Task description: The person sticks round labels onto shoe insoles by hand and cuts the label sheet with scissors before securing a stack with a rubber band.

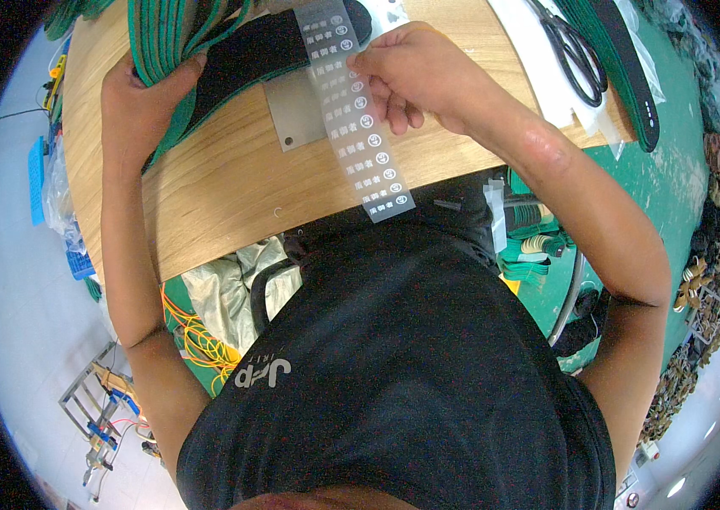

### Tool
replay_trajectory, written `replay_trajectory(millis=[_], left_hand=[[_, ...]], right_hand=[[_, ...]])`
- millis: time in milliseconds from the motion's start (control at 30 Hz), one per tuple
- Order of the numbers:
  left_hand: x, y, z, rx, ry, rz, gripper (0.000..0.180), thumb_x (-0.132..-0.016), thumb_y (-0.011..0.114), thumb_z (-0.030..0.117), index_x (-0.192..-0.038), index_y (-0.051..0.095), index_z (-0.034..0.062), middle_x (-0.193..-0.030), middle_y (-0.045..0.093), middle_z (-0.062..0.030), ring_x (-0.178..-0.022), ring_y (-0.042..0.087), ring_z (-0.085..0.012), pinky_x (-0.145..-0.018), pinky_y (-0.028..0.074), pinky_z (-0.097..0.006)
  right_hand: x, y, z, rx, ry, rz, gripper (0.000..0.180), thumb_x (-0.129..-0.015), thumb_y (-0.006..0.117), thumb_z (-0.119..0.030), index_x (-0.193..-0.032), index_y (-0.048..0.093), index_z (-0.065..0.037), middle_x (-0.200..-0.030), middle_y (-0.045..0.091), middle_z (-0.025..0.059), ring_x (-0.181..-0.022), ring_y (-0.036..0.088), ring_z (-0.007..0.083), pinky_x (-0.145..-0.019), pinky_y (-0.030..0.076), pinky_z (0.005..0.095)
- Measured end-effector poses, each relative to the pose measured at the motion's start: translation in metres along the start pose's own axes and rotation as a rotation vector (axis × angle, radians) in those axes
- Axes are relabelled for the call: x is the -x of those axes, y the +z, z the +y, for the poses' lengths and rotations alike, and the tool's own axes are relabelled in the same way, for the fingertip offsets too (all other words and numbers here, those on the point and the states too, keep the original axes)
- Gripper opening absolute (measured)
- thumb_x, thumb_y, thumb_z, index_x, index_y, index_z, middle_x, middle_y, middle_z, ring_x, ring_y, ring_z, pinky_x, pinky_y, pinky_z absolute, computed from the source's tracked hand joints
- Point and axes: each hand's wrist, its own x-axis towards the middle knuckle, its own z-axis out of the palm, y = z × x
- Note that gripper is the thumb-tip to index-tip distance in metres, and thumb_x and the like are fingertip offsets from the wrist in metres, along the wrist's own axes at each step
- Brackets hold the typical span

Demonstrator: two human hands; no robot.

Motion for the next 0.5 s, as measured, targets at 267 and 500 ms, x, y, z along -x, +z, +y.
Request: replay_trajectory(millis=[267, 500], left_hand=[[-0.0013, 0.0001, -0.0013, 0.017, -0.003, -0.012, 0.028, -0.076, 0.073, 0.022, -0.094, 0.067, 0.0013, -0.079, 0.067, -0.0051, -0.069, 0.058, -0.0098, -0.068, 0.048, -0.027], [-0.0003, 0.0022, 0.0028, 0.055, 0.014, 0.019, 0.028, -0.076, 0.073, 0.022, -0.093, 0.067, 0.0010, -0.081, 0.068, -0.0059, -0.071, 0.058, -0.0099, -0.069, 0.048, -0.027]], right_hand=[[0.0000, 0.0012, -0.0010, 0.013, -0.001, 0.017, 0.032, -0.093, 0.050, -0.021, -0.068, 0.058, -0.002, -0.049, 0.055, 0.0046, -0.033, 0.050, 0.0079, -0.027, 0.030, 0.0163], [-0.0012, 0.0000, 0.0000, 0.003, 0.005, 0.002, 0.032, -0.093, 0.050, -0.021, -0.068, 0.058, -0.002, -0.048, 0.055, 0.0045, -0.033, 0.050, 0.0077, -0.027, 0.031, 0.0160]])
